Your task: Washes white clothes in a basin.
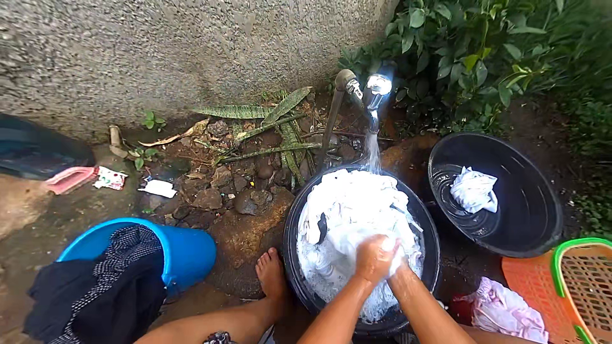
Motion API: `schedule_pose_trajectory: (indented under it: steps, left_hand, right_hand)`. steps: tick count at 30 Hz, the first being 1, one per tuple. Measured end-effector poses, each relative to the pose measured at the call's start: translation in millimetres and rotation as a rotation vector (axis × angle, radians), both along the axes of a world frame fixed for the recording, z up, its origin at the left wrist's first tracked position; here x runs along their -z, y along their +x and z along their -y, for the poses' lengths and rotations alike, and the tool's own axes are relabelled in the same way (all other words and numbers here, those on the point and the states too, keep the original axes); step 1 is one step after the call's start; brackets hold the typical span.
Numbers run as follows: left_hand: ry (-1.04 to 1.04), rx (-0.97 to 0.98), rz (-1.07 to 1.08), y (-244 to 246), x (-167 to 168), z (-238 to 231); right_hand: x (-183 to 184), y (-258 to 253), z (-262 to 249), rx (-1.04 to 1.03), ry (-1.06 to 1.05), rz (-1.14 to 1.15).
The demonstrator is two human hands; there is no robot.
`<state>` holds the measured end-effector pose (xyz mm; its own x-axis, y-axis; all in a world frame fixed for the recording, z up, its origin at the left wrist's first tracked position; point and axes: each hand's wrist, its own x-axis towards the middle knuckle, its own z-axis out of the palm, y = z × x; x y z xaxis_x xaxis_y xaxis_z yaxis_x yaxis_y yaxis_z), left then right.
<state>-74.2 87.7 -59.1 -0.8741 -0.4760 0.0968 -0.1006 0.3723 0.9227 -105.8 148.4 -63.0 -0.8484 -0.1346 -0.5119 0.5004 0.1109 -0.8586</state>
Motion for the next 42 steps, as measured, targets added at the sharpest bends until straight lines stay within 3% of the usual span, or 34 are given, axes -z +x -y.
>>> schedule_pose_trajectory:
  steps: [2, 4, 7, 9, 12, 14, 17, 19, 21, 24, 27, 29, 30, 31, 33, 35, 36, 37, 39, 41, 42]
  left_hand:
    - [-0.041, 0.058, 0.282, -4.9, 6.0, 44.2]
    - [-0.139, 0.156, 0.433, -4.7, 10.6, 88.3]
    - [-0.344, 0.274, 0.579, -8.0, -25.4, 130.7]
    - [-0.448, 0.336, 0.592, -10.9, -64.7, 133.5]
    - [-0.497, 0.461, 0.421, -24.5, -116.9, 119.4]
    - [-0.424, 0.378, 0.121, -25.2, -130.5, 118.0]
    - [-0.125, 0.11, -0.32, -9.3, -123.4, 134.4]
    - [-0.038, -0.04, -0.452, 6.3, -92.0, 133.8]
    - [0.002, -0.003, -0.37, 21.8, -57.0, 126.2]
    - [0.067, 0.183, -0.01, 20.9, -23.0, 121.4]
    - [0.288, 0.19, 0.115, 15.2, -31.5, 125.1]
    - [0.578, 0.219, 0.024, 14.9, -49.9, 131.2]
    - [0.654, 0.23, -0.013, 15.6, -56.3, 136.5]
    - [0.642, 0.224, -0.017, 16.7, -63.4, 142.1]
    - [0.476, 0.202, 0.044, 17.2, -82.4, 149.9]
    - [0.338, 0.234, 0.144, 13.8, -105.0, 146.8]
    - [0.333, 0.261, 0.175, 12.6, -114.8, 139.7]
    - [0.377, 0.285, 0.181, 10.5, -122.5, 129.6]
    - [0.583, 0.333, 0.149, 5.5, -136.4, 107.4]
    - [0.712, 0.412, 0.11, 4.0, -149.5, 92.5]
    - [0.651, 0.445, 0.102, 3.6, -153.5, 90.9]
  right_hand:
    - [-26.0, -8.4, 10.1, 0.046, -0.117, 0.143]
    - [-48.3, -19.7, -0.8, -0.088, -0.027, 0.093]
    - [-69.5, -54.0, -30.4, -0.604, 0.724, -0.288]
    - [-77.7, -56.7, -30.5, -0.838, 0.944, -0.425]
    - [-76.5, -46.9, -0.1, -0.916, 0.703, -0.581]
    - [-99.3, -44.0, 23.1, -0.896, 0.609, -0.565]
    - [-150.7, -44.4, 37.2, -0.865, 0.499, -0.489]
    - [-184.3, -36.2, 32.7, -0.797, 0.345, -0.497]
    - [-223.6, -25.7, 24.9, -0.728, 0.16, -0.532]
    - [-287.3, -7.3, 11.5, -0.601, -0.11, -0.6]
    - [-316.4, -17.4, -20.6, -0.497, -0.389, -0.648]
    - [-317.9, -32.0, -48.1, -0.467, -0.531, -0.616]
    - [-313.6, -37.0, -57.9, -0.445, -0.501, -0.594]
    - [-305.5, -39.3, -63.3, -0.402, -0.364, -0.582]
    - [-272.9, -47.6, -68.9, -0.365, 0.142, -0.606]
    - [-228.9, -57.0, -72.4, -0.578, 0.652, -0.637]
    - [-207.0, -55.7, -69.8, -0.71, 0.759, -0.623]
    - [-186.4, -48.7, -63.9, -0.803, 0.767, -0.595]
    - [-150.3, -23.1, -43.4, -0.822, 0.514, -0.482]
    - [-121.8, -2.9, -18.2, -0.654, 0.124, -0.334]
    - [-113.8, -1.7, -7.9, -0.525, -0.009, -0.289]
